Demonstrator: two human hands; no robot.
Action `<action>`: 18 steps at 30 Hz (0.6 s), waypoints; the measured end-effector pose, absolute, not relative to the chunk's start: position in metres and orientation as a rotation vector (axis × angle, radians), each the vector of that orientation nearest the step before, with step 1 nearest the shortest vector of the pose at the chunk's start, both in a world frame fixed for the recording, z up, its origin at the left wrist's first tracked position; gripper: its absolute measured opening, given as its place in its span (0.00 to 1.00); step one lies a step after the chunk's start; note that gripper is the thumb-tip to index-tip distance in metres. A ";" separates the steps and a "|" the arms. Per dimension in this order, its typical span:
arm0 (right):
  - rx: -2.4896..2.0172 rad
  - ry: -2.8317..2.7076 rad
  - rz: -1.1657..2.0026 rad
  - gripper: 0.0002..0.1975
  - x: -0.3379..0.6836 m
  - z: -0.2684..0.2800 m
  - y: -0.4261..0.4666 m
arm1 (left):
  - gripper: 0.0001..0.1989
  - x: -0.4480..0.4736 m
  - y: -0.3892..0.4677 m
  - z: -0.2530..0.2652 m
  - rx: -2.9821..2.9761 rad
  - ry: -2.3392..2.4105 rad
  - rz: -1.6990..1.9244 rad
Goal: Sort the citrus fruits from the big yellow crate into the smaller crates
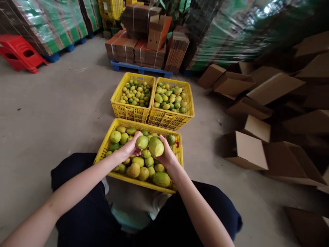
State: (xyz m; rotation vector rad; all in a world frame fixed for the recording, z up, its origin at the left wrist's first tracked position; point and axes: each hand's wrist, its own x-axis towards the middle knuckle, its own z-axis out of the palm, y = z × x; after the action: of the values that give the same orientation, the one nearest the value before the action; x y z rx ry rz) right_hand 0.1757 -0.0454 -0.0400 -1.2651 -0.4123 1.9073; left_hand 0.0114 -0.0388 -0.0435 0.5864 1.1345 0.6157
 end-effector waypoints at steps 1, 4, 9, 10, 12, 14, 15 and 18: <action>-1.276 -0.391 1.902 0.17 0.177 -0.041 -0.046 | 0.30 0.013 -0.039 -0.043 0.624 1.163 0.633; -1.285 -0.336 1.908 0.18 0.178 -0.044 -0.049 | 0.25 0.014 -0.041 -0.042 0.753 1.244 0.696; -1.285 -0.226 2.043 0.23 0.175 -0.046 -0.052 | 0.22 0.012 -0.042 -0.042 0.855 1.305 0.725; -1.276 -0.221 2.058 0.23 0.175 -0.047 -0.052 | 0.22 0.012 -0.041 -0.044 0.850 1.315 0.715; -1.233 -0.244 2.069 0.23 0.174 -0.050 -0.051 | 0.22 0.012 -0.040 -0.047 0.815 1.323 0.690; -1.192 -0.279 2.055 0.22 0.174 -0.055 -0.051 | 0.20 0.011 -0.039 -0.051 0.764 1.294 0.702; -1.181 -0.289 2.031 0.21 0.175 -0.057 -0.050 | 0.18 0.010 -0.038 -0.053 0.740 1.260 0.735; -1.167 -0.344 1.869 0.15 0.177 -0.061 -0.050 | 0.14 0.005 -0.036 -0.055 0.712 1.132 0.864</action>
State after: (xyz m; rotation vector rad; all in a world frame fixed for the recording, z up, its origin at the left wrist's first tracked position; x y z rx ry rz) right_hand 0.1773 -0.0505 -0.0610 -1.1667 -0.3444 1.8688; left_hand 0.0050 -0.0364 -0.0545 0.7120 1.1320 0.8640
